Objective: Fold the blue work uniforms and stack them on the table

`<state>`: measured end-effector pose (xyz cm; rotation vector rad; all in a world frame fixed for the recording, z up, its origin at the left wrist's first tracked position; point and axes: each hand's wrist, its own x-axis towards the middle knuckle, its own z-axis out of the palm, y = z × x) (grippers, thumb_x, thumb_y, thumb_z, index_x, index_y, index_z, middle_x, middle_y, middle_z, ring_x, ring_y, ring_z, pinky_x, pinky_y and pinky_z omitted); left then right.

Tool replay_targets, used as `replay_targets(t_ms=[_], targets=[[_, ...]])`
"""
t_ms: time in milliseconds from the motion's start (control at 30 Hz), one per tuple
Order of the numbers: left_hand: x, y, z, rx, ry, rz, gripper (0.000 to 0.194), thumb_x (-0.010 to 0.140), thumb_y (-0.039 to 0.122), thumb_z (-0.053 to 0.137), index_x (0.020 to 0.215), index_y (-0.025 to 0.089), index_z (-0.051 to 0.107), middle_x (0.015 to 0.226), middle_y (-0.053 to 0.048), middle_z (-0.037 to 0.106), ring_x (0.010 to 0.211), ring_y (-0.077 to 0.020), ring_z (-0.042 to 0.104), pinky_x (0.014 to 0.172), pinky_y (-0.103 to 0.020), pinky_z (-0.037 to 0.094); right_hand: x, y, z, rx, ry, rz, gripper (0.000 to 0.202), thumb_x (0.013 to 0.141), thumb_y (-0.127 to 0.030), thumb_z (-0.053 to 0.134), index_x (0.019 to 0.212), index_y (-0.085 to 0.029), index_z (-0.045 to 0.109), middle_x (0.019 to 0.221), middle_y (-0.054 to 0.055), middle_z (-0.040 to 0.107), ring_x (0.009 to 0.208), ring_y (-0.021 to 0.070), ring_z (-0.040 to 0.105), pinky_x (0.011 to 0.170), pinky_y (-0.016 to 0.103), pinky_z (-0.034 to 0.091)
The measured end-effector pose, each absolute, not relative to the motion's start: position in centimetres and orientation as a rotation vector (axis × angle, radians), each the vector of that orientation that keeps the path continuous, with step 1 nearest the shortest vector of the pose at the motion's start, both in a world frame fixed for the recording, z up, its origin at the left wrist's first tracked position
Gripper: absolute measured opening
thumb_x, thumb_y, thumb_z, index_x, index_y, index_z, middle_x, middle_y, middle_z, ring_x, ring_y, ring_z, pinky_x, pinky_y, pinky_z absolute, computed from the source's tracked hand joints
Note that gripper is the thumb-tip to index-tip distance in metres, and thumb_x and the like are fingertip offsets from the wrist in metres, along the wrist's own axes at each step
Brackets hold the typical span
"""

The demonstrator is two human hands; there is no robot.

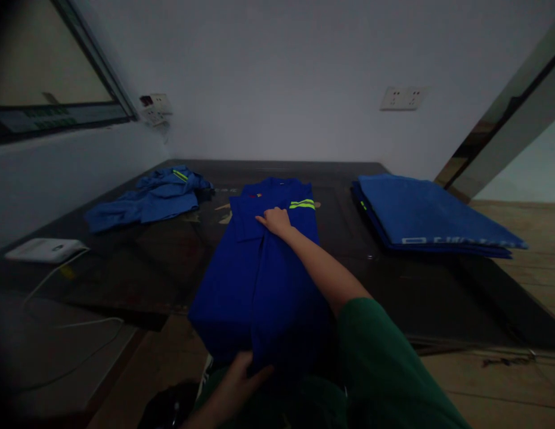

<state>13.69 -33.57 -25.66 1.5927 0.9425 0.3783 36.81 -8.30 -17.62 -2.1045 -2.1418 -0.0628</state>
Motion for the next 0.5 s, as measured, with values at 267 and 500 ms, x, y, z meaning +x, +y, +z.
replay_targets(t_ms=[267,500], targets=[[12.7,-34.0,-25.7,1.551,0.996,0.303,0.05,0.077,0.049,0.063,0.114,0.015,0.069,0.118,-0.011,0.067,0.11,-0.0299,0.059,0.101,-0.039,0.044,36.6,-8.1,-18.2,-2.066,-2.174,-0.084,0.051,0.097,-0.049,0.035,0.101,-0.012,0.069,0.108,0.017,0.067,0.107,0.0271,0.056,0.092,0.039,0.035],[11.6,-32.8,-28.0,1.87,1.05,0.113,0.042,0.088,0.04,0.049,0.122,0.021,0.064,0.127,-0.009,0.063,0.12,-0.0284,0.056,0.105,-0.041,0.04,37.5,-10.1,-17.3,-1.823,-2.115,-0.11,0.042,0.096,-0.047,0.04,0.108,-0.013,0.062,0.114,0.013,0.061,0.108,0.0241,0.05,0.092,0.035,0.036]])
